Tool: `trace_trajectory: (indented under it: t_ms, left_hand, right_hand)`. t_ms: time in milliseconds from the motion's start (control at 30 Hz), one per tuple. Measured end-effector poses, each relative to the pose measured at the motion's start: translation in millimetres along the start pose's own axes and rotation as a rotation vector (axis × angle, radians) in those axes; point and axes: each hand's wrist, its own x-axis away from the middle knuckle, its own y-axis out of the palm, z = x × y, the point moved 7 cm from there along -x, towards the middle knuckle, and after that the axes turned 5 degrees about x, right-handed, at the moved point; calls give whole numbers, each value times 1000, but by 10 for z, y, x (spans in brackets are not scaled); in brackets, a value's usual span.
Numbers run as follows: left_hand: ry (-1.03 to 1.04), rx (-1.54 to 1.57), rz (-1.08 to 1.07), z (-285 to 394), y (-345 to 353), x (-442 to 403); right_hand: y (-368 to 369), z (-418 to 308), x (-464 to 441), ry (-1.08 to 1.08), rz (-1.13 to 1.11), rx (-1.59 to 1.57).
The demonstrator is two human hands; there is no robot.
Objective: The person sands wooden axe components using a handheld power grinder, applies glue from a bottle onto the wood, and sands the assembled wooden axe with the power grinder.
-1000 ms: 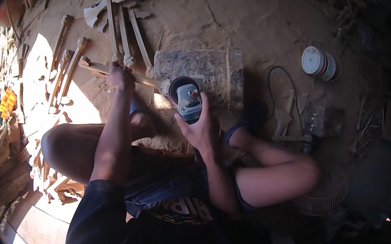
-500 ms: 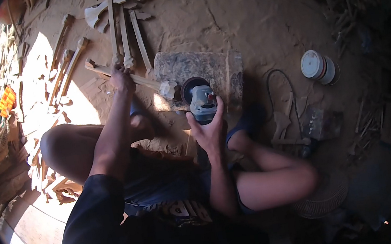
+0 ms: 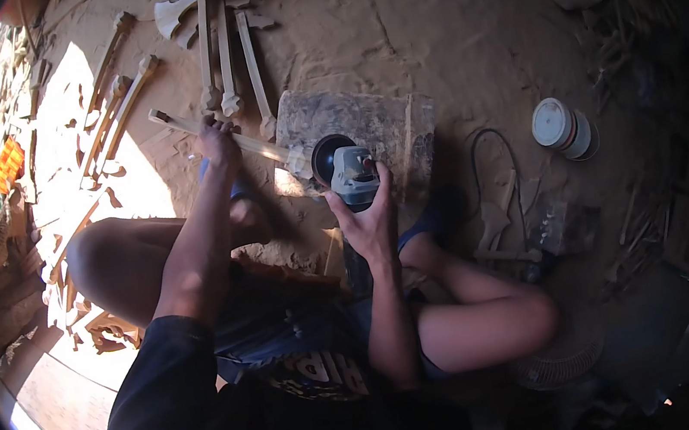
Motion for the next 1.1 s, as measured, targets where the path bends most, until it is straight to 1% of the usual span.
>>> trace_trajectory:
  t_ms: [133, 233, 333, 433, 533, 633, 833, 967, 1100]
  left_hand:
    - [5, -3, -5, 11, 25, 30]
    - [-6, -2, -8, 12, 64, 56]
    - [14, -67, 48, 9, 62, 65]
    - [-9, -43, 20, -30, 72, 7]
    - [6, -72, 23, -56, 50, -12]
    - [17, -33, 35, -58, 51, -13]
    - [6, -41, 59, -44, 59, 23]
    - [11, -45, 63, -44, 63, 19]
    - [-4, -80, 93, -5, 88, 56]
  right_hand:
    - [-7, -38, 4, 54, 29, 50]
    - [-38, -92, 44, -122, 132, 141]
    - [-56, -211, 142, -66, 68, 185]
    - [-15, -336, 208, -97, 29, 268]
    - [65, -358, 243, -174, 28, 326]
    - [132, -379, 264, -178, 5, 316]
    - [193, -438, 298, -139, -3, 357]
    - [201, -487, 319, -181, 33, 431]
    - [202, -462, 321, -158, 48, 426]
